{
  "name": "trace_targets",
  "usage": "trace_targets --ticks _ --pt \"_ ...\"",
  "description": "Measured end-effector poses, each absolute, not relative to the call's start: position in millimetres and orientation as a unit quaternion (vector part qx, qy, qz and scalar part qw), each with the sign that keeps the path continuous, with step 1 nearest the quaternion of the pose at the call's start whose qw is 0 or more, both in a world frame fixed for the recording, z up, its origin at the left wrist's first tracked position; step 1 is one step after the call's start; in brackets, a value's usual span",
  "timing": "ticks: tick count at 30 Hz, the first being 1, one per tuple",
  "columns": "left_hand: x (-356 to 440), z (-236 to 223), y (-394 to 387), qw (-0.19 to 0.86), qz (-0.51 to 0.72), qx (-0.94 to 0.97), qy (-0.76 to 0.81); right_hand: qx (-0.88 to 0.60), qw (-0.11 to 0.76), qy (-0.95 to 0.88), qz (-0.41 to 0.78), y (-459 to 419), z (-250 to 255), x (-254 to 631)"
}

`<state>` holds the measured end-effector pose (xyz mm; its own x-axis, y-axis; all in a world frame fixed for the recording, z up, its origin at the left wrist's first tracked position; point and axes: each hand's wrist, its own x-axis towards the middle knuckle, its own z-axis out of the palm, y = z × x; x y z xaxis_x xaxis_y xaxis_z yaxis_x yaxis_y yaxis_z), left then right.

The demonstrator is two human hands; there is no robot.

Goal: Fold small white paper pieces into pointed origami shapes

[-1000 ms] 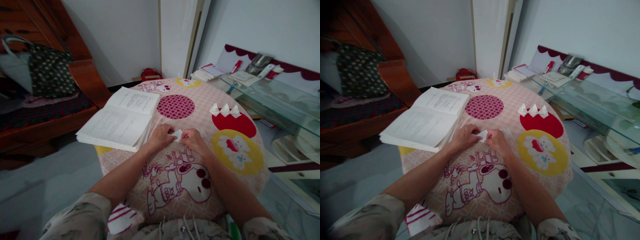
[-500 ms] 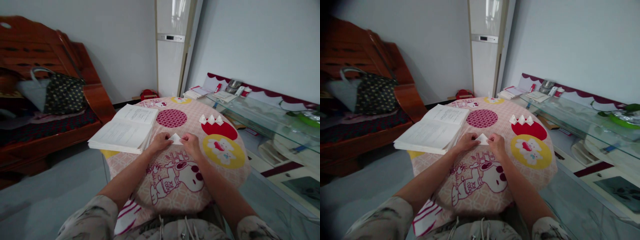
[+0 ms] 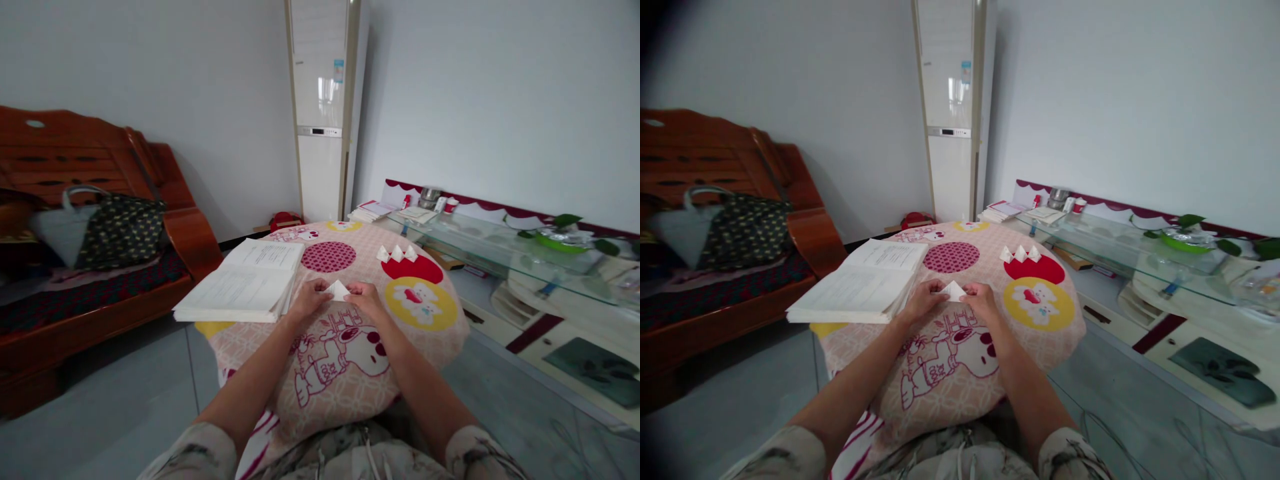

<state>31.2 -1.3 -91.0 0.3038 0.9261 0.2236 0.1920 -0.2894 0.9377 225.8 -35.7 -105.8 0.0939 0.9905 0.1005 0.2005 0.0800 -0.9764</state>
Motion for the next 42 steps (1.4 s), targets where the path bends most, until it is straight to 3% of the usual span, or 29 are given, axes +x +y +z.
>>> trace_targets --ticks 7,10,21,42 --pt "43 -94 -10 0.612 0.523 0.468 0.363 -0.504 0.562 -0.451 0.476 -41 -105 225" --pt "48 -98 -14 0.653 0.495 0.457 0.346 -0.486 0.59 -0.432 0.479 -42 -105 223" --pt "54 -109 -13 0.564 0.467 0.54 0.415 -0.515 0.504 -0.468 0.512 -47 -102 213" --pt "47 -99 -8 0.477 0.619 0.459 0.422 -0.504 0.455 -0.514 0.525 -49 -108 219"
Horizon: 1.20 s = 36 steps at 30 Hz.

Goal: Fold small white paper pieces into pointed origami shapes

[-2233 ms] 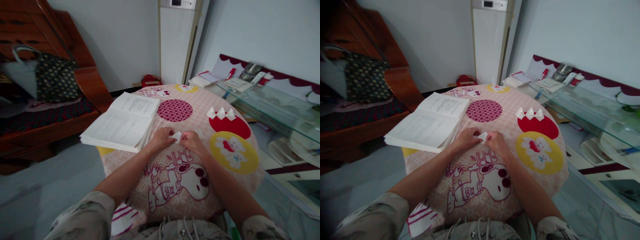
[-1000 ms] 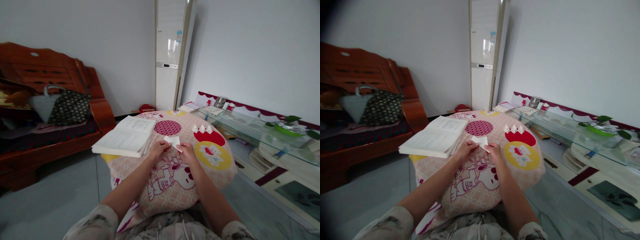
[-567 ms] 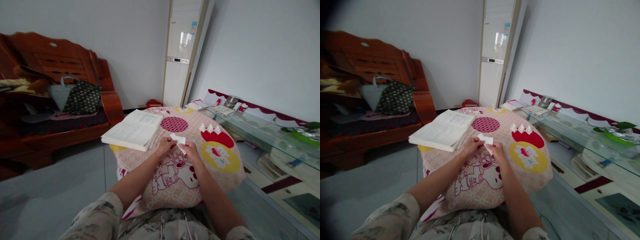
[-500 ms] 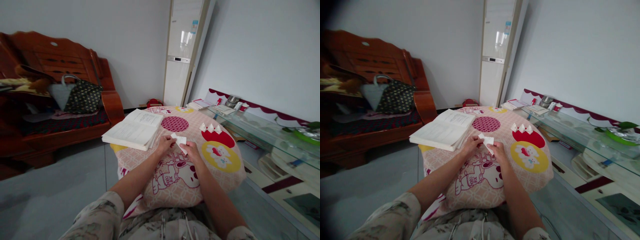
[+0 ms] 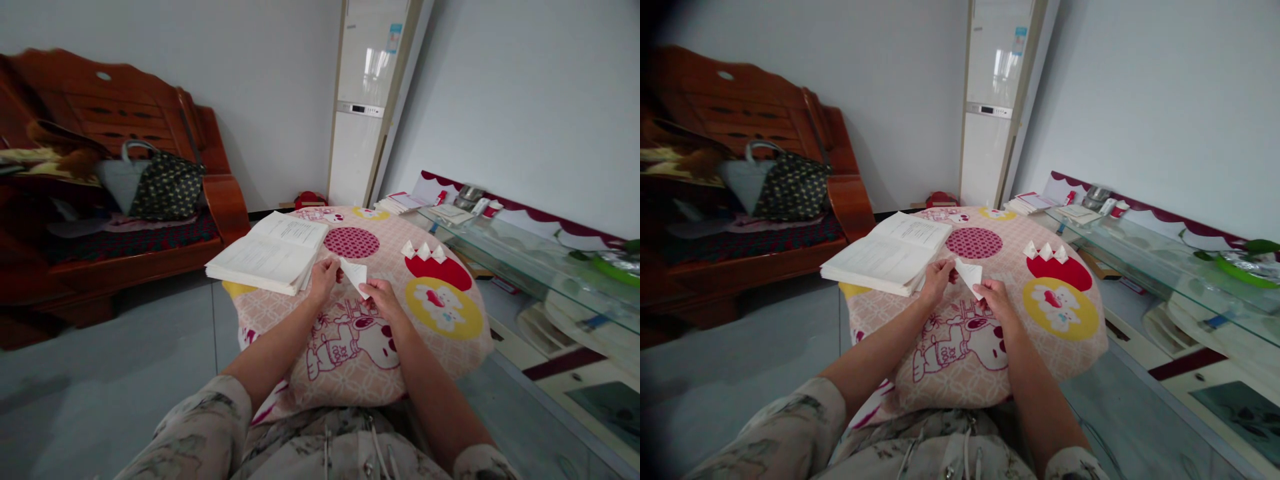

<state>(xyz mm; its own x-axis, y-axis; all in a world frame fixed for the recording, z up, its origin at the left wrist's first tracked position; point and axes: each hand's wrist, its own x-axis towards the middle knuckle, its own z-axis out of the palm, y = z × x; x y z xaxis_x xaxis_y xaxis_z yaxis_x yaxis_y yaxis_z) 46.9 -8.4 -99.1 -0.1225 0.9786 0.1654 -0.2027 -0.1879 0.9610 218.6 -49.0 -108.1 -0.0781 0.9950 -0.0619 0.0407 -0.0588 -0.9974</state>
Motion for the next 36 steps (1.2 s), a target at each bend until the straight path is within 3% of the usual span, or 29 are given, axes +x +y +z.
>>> trace_targets --ticks 10,18,36 --pt "55 -101 -17 0.569 0.524 0.479 0.414 -0.501 0.474 -0.484 0.538 -51 -102 213" --pt "62 -101 -22 0.536 0.488 0.523 0.449 -0.523 0.467 -0.479 0.528 -53 -98 207" --pt "36 -92 -5 0.538 0.573 0.406 0.466 -0.462 0.489 -0.473 0.568 -52 -105 219"
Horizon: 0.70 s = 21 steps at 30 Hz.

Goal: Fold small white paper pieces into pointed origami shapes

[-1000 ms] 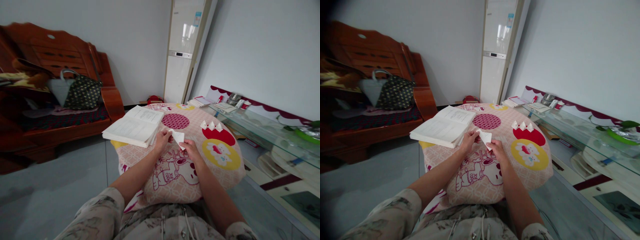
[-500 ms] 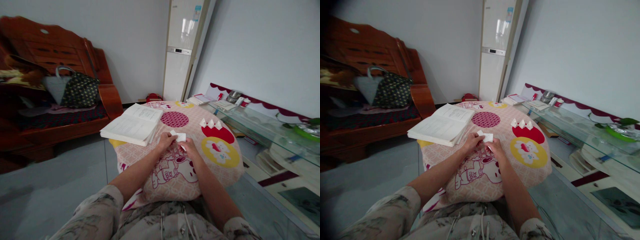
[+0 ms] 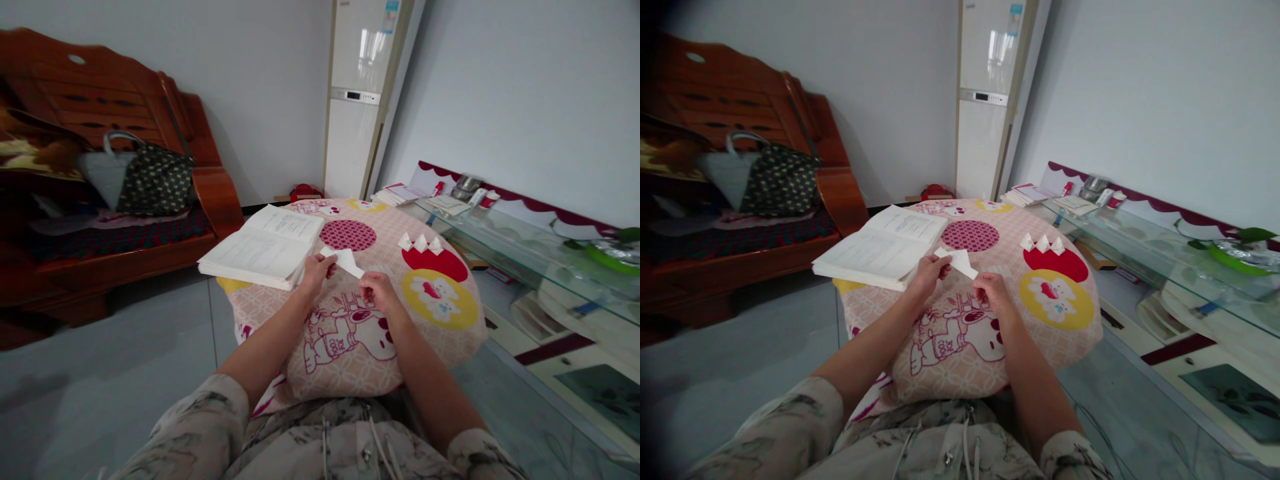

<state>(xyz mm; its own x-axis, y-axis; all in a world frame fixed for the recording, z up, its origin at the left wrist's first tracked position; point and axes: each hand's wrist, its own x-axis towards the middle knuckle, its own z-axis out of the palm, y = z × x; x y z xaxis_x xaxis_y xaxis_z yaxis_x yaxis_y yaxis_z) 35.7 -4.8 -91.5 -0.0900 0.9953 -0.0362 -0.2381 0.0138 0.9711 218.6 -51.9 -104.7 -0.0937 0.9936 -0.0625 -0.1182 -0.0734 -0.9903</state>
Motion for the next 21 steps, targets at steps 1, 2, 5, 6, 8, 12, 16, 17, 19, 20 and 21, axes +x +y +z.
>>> trace_targets --ticks 1,2,5,6,8,12,16,17,19,20,21 --pt "33 -91 -3 0.535 0.58 0.401 0.466 -0.458 0.495 -0.467 0.572 -52 -105 219" --pt "31 -91 -2 0.533 0.585 0.396 0.465 -0.455 0.503 -0.46 0.574 -51 -105 220" --pt "29 -92 -3 0.549 0.573 0.41 0.45 -0.451 0.517 -0.446 0.574 -50 -105 219" --pt "30 -93 -4 0.556 0.56 0.426 0.442 -0.451 0.515 -0.448 0.575 -50 -105 218" --pt "35 -96 -7 0.566 0.529 0.47 0.422 -0.458 0.505 -0.457 0.572 -51 -105 216" --pt "44 -101 -11 0.589 0.459 0.535 0.396 -0.474 0.511 -0.461 0.549 -53 -105 213" --pt "46 -103 -11 0.615 0.481 0.495 0.381 -0.472 0.546 -0.435 0.539 -52 -109 212" --pt "45 -103 -11 0.619 0.487 0.486 0.378 -0.474 0.554 -0.428 0.534 -51 -110 212" --pt "45 -104 -12 0.626 0.495 0.478 0.368 -0.48 0.569 -0.421 0.519 -50 -111 212" --pt "45 -104 -12 0.628 0.496 0.477 0.363 -0.48 0.576 -0.422 0.509 -49 -112 212" --pt "46 -104 -13 0.631 0.497 0.476 0.358 -0.481 0.583 -0.423 0.5 -49 -113 211"
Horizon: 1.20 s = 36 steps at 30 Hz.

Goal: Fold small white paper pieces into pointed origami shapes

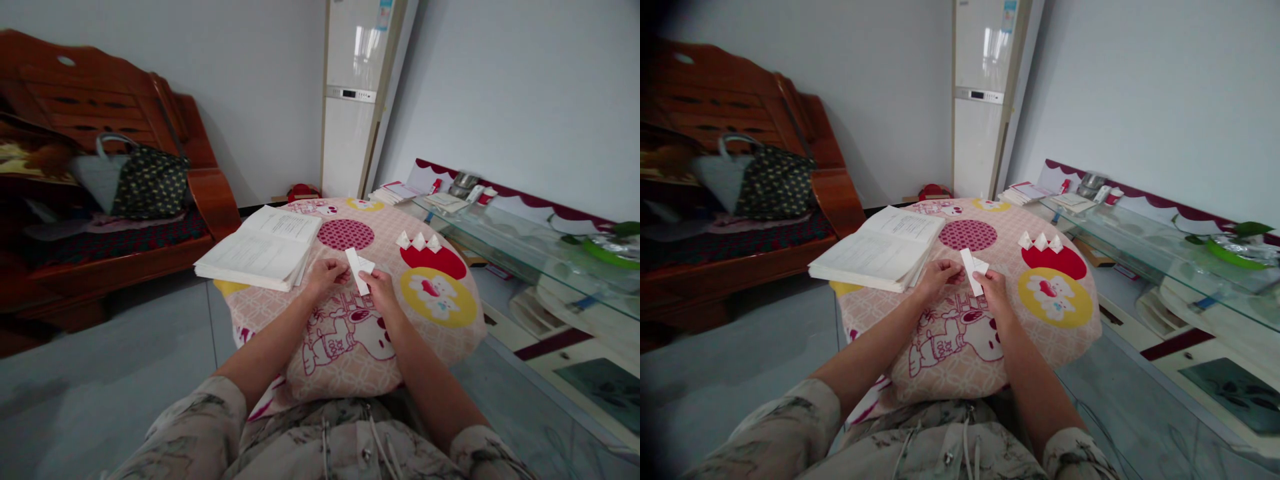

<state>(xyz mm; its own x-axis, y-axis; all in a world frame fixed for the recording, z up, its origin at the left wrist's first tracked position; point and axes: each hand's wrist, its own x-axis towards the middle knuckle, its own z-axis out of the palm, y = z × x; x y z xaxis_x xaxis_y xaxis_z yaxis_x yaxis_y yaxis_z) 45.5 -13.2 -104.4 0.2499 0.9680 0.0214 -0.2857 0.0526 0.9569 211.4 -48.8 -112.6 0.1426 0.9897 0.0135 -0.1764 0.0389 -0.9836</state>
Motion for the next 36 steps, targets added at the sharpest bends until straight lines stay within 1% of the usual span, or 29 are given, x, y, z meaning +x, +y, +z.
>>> trace_targets --ticks 4,13,21,36 --pt "50.3 -105.7 -15.8 0.638 0.489 0.476 0.357 -0.483 0.597 -0.431 0.475 -48.4 -111.8 210.5" --pt "52.9 -101.1 -19.9 0.664 0.475 0.468 0.339 -0.498 0.594 -0.406 0.485 -49.7 -107.6 209.1" --pt "53.6 -100.7 -20.5 0.672 0.467 0.465 0.337 -0.504 0.606 -0.408 0.462 -47.0 -111.6 209.7" --pt "51.6 -99.5 -21.5 0.692 0.459 0.453 0.324 -0.487 0.619 -0.39 0.476 -48.1 -108.5 208.8"
